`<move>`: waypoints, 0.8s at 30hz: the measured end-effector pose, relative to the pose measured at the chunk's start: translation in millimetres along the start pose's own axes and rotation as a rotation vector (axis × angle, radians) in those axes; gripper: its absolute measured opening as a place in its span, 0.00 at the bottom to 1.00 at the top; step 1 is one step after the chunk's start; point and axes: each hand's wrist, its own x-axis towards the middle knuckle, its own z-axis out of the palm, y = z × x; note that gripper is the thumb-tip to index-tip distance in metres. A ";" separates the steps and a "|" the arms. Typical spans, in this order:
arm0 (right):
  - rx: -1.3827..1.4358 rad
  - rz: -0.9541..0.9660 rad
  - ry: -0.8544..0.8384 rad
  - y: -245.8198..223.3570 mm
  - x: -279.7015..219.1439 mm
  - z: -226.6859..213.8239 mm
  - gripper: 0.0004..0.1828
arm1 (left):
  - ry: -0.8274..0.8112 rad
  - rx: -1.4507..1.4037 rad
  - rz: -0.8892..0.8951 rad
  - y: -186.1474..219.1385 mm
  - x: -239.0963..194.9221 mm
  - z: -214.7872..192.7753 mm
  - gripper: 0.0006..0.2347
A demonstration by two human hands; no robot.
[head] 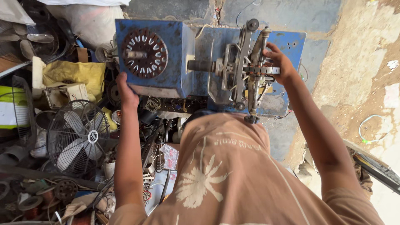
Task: The person winds copper wire onto a motor stator using a specialized winding machine, securing the wire ends and rotating the components by hand.
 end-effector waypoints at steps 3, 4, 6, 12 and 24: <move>-0.007 0.001 0.009 -2.6 2.3 -0.4 0.41 | -0.003 -0.029 0.044 4.3 -3.8 9.1 0.30; -0.011 -0.007 0.012 -3.4 2.9 0.3 0.41 | -0.019 -0.039 0.059 5.9 -3.7 9.9 0.30; -0.023 -0.023 0.017 -7.3 3.8 2.6 0.41 | -0.016 -0.058 0.066 4.1 -6.3 9.3 0.28; -0.041 -0.093 -0.030 -25.5 1.8 15.3 0.39 | -0.034 -0.098 0.089 -21.2 -8.9 -32.0 0.21; -0.035 -0.053 0.012 -39.6 0.7 30.2 0.39 | -0.077 -0.119 0.079 15.6 -11.4 28.9 0.31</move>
